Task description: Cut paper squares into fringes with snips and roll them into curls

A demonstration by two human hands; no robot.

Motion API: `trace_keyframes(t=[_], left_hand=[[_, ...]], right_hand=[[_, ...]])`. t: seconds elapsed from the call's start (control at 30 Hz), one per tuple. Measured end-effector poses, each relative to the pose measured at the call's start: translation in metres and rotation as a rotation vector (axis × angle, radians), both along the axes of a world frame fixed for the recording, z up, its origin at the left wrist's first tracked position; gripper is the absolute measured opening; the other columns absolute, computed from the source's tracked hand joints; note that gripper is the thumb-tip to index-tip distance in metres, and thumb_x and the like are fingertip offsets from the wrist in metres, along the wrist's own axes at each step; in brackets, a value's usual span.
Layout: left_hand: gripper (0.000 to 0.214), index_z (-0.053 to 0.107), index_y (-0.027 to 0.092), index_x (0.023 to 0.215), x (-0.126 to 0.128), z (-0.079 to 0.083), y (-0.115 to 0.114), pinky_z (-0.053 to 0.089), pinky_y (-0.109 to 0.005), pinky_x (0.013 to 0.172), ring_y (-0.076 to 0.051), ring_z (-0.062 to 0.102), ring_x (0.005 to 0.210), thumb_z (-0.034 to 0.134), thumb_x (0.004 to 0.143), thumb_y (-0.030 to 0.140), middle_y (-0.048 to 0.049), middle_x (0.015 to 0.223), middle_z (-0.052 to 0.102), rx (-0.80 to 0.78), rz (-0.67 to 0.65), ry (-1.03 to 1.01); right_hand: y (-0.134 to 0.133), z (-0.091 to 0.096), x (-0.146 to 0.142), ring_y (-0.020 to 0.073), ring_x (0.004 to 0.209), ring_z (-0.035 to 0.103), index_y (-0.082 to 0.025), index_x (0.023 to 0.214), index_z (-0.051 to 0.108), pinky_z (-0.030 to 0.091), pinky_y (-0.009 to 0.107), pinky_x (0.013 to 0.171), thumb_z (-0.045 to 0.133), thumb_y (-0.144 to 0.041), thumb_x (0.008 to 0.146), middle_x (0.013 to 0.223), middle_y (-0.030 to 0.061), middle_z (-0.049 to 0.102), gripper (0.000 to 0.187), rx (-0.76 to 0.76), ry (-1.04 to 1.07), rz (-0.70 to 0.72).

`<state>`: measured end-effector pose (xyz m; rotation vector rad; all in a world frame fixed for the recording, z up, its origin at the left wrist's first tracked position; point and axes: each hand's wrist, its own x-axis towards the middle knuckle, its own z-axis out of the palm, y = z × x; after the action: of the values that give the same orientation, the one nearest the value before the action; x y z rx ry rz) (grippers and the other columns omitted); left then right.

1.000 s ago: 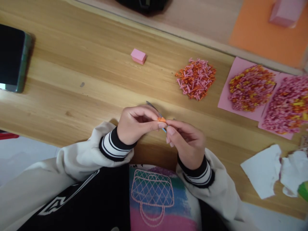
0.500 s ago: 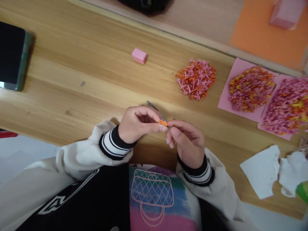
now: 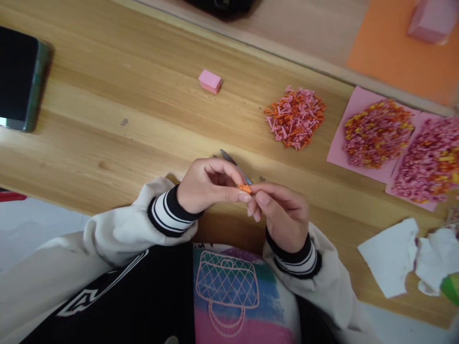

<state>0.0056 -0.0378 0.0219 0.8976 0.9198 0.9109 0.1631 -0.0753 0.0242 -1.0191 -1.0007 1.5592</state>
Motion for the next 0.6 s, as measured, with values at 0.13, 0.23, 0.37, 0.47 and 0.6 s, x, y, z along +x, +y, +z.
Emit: trace_keyframes(t=[0.13, 0.23, 0.37, 0.47, 0.6], left_hand=[[0.026, 0.064, 0.013, 0.06, -0.0009, 0.0012, 0.0004, 0.056, -0.02, 0.055, -0.01, 0.065, 0.057, 0.086, 0.056, 0.026, -0.0026, 0.065, 0.07, 0.036, -0.009, 0.031], [0.026, 0.062, 0.013, 0.06, -0.0007, 0.0012, 0.0, 0.056, -0.019, 0.054, -0.01, 0.065, 0.055, 0.085, 0.057, 0.026, -0.0021, 0.064, 0.07, 0.031, -0.013, 0.023], [0.028, 0.06, 0.014, 0.062, -0.0006, 0.0005, -0.0003, 0.055, -0.02, 0.052, -0.011, 0.065, 0.055, 0.085, 0.058, 0.027, -0.0015, 0.061, 0.068, 0.011, -0.044, 0.009], [0.03, 0.059, 0.014, 0.064, -0.0013, -0.0001, 0.0001, 0.053, -0.02, 0.05, -0.01, 0.064, 0.053, 0.085, 0.057, 0.029, -0.0013, 0.061, 0.067, 0.004, -0.055, 0.022], [0.031, 0.059, 0.014, 0.065, -0.0018, -0.0002, -0.0001, 0.053, -0.021, 0.051, -0.011, 0.065, 0.054, 0.085, 0.058, 0.03, -0.001, 0.06, 0.067, 0.005, -0.06, 0.001]], right_hand=[[-0.0003, -0.0005, 0.002, 0.0081, 0.051, 0.055, -0.029, 0.097, 0.075, 0.046, 0.022, 0.049, 0.06, -0.024, 0.088, 0.059, -0.002, 0.064, 0.019, 0.035, -0.037, 0.02], [0.0, -0.0002, 0.002, 0.0088, 0.05, 0.055, -0.028, 0.098, 0.075, 0.047, 0.023, 0.049, 0.059, -0.026, 0.088, 0.06, -0.0014, 0.064, 0.019, 0.048, -0.051, 0.027], [0.0007, 0.0005, 0.0009, 0.0096, 0.048, 0.056, -0.026, 0.097, 0.076, 0.047, 0.024, 0.047, 0.061, -0.029, 0.087, 0.059, -0.0006, 0.065, 0.018, 0.041, -0.05, 0.04], [0.001, -0.0003, 0.0012, 0.0096, 0.048, 0.056, -0.026, 0.098, 0.075, 0.047, 0.024, 0.048, 0.061, -0.029, 0.087, 0.058, -0.0007, 0.065, 0.019, 0.053, -0.034, 0.061], [0.0009, -0.0026, 0.0033, 0.0098, 0.051, 0.056, -0.027, 0.102, 0.074, 0.048, 0.024, 0.05, 0.057, -0.031, 0.09, 0.06, -0.0002, 0.064, 0.022, 0.08, -0.04, 0.099]])
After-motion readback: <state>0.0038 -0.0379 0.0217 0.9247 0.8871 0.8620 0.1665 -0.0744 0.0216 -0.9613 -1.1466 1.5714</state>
